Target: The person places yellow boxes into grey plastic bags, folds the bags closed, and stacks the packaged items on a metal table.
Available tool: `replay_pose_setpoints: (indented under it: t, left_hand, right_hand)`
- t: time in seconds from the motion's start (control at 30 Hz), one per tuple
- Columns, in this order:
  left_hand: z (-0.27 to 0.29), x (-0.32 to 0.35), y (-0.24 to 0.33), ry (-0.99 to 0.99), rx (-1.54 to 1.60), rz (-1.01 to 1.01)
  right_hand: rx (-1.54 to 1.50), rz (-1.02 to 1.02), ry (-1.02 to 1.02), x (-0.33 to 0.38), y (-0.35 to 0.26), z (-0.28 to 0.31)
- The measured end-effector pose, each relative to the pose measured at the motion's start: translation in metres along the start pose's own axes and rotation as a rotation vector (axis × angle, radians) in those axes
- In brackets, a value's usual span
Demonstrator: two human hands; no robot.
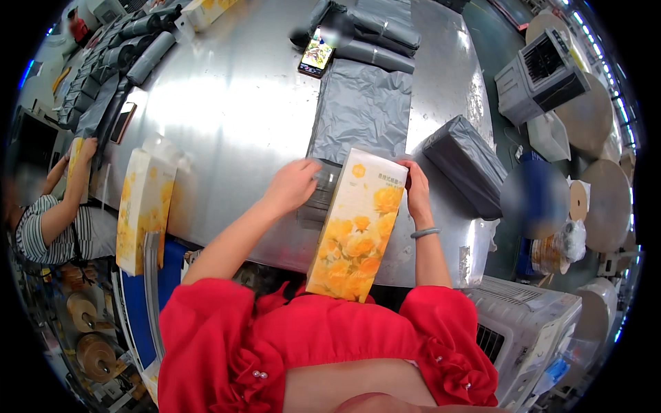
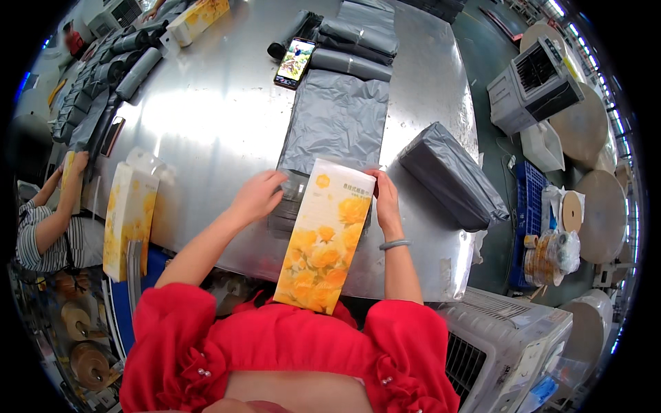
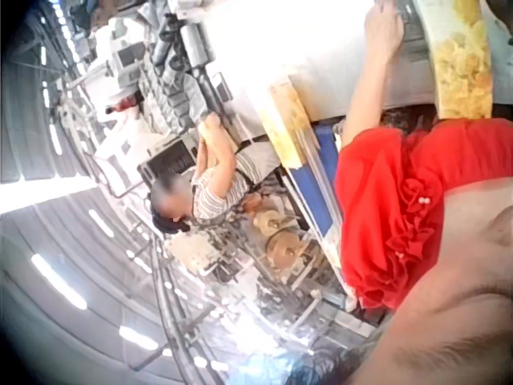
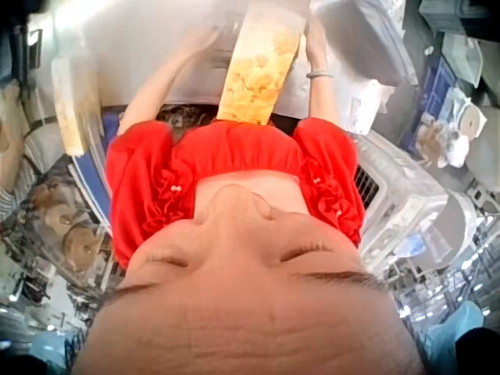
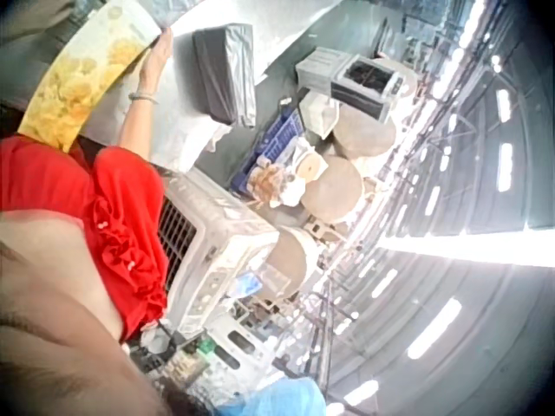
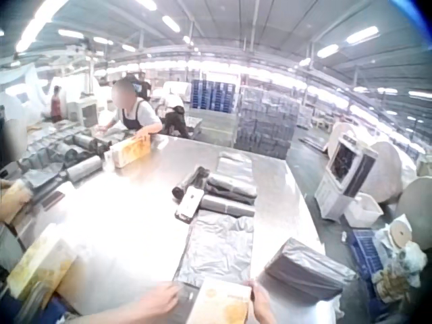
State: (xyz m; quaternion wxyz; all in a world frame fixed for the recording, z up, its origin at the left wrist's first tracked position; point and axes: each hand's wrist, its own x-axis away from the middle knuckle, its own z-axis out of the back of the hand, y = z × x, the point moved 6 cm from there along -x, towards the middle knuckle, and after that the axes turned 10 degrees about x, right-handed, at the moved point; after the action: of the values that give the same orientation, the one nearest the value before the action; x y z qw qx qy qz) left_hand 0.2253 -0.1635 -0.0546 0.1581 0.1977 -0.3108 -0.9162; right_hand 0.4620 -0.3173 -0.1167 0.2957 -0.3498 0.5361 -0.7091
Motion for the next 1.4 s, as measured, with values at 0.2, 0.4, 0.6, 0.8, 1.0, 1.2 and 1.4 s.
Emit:
replay_pose_setpoints:
  t: [0.2, 0.4, 0.6, 0.8, 1.0, 1.2, 1.4]
  left_hand:
    - [-0.051, -0.078, -0.047, -0.096, -0.239, 0.180]
    - [-0.015, -0.016, 0.013, 0.377, 0.111, -0.296]
    - [-0.049, -0.033, -0.039, -0.019, 0.007, 0.411]
    - [-0.070, 0.154, 0.019, -0.427, -0.056, 0.046]
    - [-0.042, 0.096, 0.017, -0.312, -0.126, 0.338]
    - [-0.048, 0.072, 0.094, 0.064, 0.091, -0.061]
    - [-0.140, 0.019, 0.118, -0.257, 0.454, 0.129]
  right_hand:
    - [0.815, 0.424, 0.278, -0.002, -0.018, -0.018]
    - [0.690, 0.739, 0.613, 0.060, -0.056, -0.023]
    - [1.072, 0.203, 0.191, 0.022, -0.019, -0.024]
    - [1.209, 0.404, -0.374, 0.194, 0.016, -0.056]
    - [1.016, 0.159, 0.015, 0.146, -0.013, -0.021]
    - [0.649, -0.007, -0.010, 0.153, 0.011, -0.013]
    - [0.342, -0.039, -0.199, 0.160, 0.022, -0.019]
